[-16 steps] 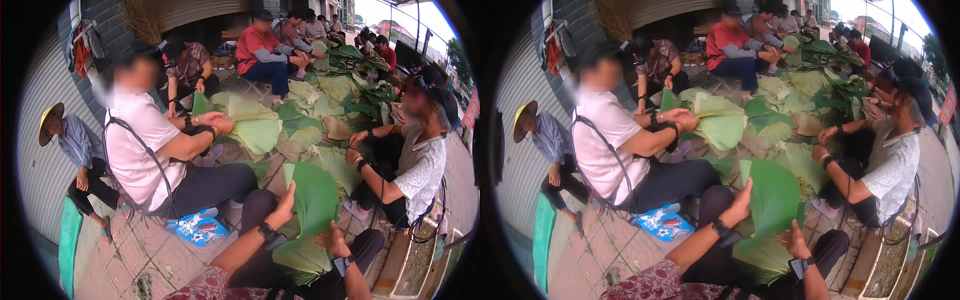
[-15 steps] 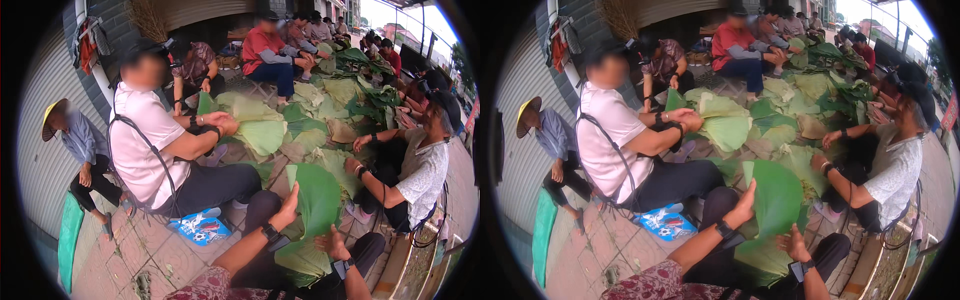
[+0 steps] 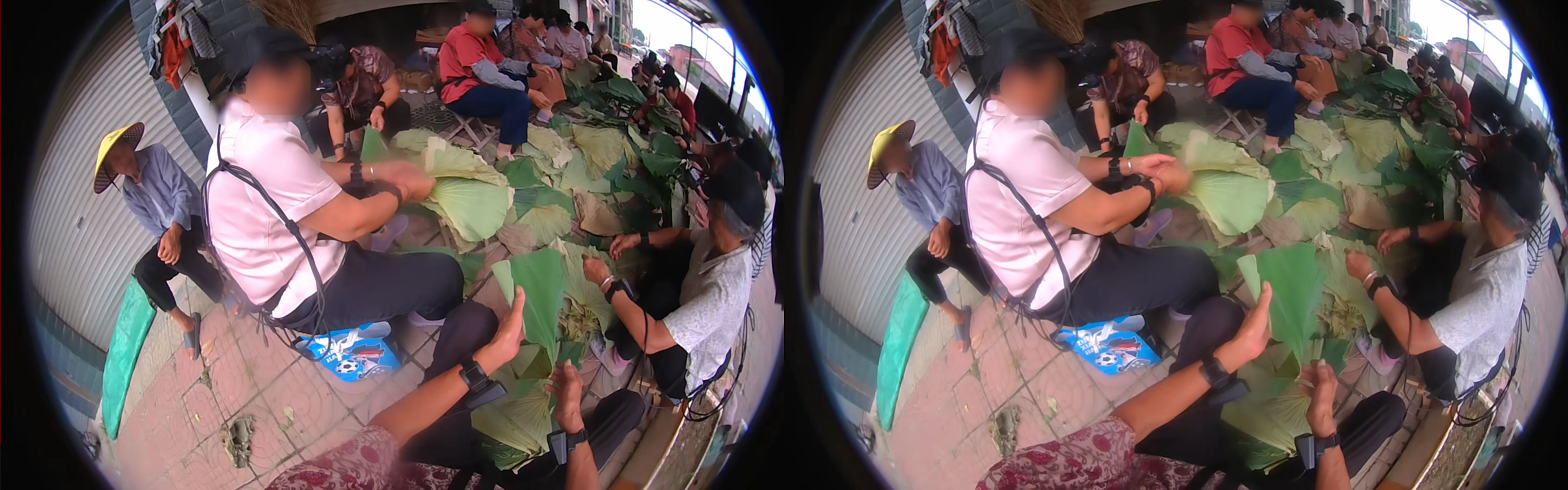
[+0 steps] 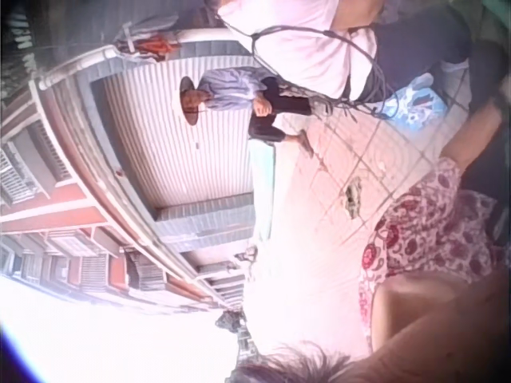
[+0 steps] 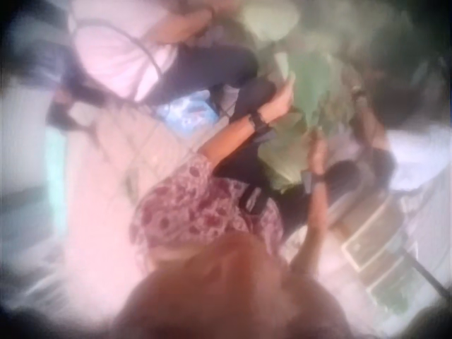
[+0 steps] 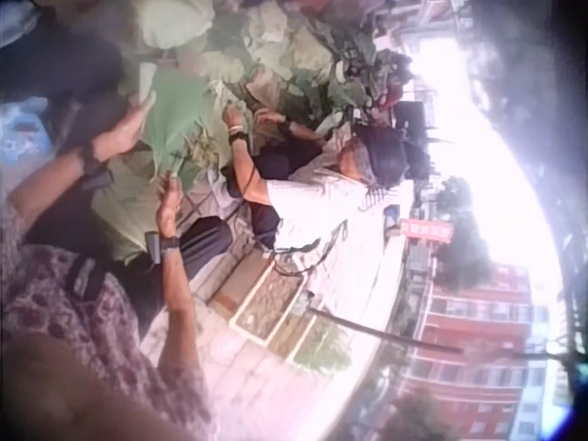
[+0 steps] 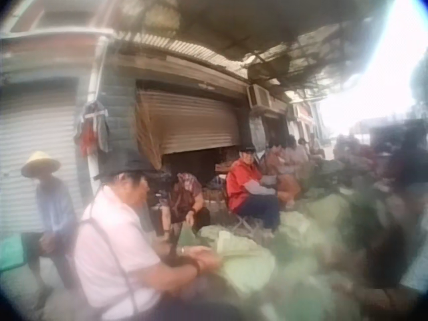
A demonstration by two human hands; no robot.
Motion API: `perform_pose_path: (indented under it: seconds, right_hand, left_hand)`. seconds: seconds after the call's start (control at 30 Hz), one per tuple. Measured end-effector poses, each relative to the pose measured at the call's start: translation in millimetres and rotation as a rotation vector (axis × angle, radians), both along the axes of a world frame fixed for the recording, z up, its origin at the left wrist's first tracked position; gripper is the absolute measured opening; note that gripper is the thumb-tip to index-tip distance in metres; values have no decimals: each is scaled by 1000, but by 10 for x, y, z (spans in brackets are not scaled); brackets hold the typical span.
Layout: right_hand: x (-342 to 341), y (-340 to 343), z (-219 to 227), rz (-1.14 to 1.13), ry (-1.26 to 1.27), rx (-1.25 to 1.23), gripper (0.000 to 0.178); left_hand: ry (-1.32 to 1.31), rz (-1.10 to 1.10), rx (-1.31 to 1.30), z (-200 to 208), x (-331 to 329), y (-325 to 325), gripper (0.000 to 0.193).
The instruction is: The person sits on a low stool and sorts large green leaves by hand, separating them into piles. They repeatedly pick up leaves, inspect them, and place them into organized stacks on the ground.
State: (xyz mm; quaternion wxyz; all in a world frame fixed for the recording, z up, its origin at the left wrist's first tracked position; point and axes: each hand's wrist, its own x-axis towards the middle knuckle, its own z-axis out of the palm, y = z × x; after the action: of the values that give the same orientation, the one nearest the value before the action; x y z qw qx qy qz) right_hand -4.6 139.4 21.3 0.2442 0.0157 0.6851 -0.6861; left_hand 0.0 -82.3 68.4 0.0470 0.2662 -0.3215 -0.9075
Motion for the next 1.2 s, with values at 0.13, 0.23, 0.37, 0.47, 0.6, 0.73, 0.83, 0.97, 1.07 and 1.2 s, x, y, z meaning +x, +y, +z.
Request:
perform_pose_path:
  seconds: [0.13,0.23,0.37,0.47,0.6,0.73,0.83,0.97,1.07,1.2]
  right_hand:
    - [90,-18,275,97,186,-62,66]
    - [175,-77,400,183,195,-63,74]
    - [166,-70,263,177,252,-16,69]
    - [135,-16,175,175,341,136,62]
    - [115,23,200,74,375,191,53]
    - [108,65,290,36,398,260,51]
    - [-14,210,109,27,375,274,50]
    - [-55,315,106,-95,97,86,42]
    - [-7,350,265,-143,42,3,42]
    - [-13,486,385,-154,-6,-67,45]
  left_hand:
    - [1,-70,-80,15,30,32,85]
    - [47,-121,-212,-108,25,148,95]
    - [74,-209,-239,-194,-41,308,102]
    - [124,-272,-296,-184,-44,411,105]
    - [89,-363,-330,-212,-71,509,92]
    - [89,-387,-380,-232,-73,563,84]
    - [188,-515,-417,-49,-78,533,80]
    - [317,-506,-562,64,-62,577,71]
    - [388,-484,-741,-41,-60,568,67]
    - [267,-438,-1151,-412,-61,573,65]
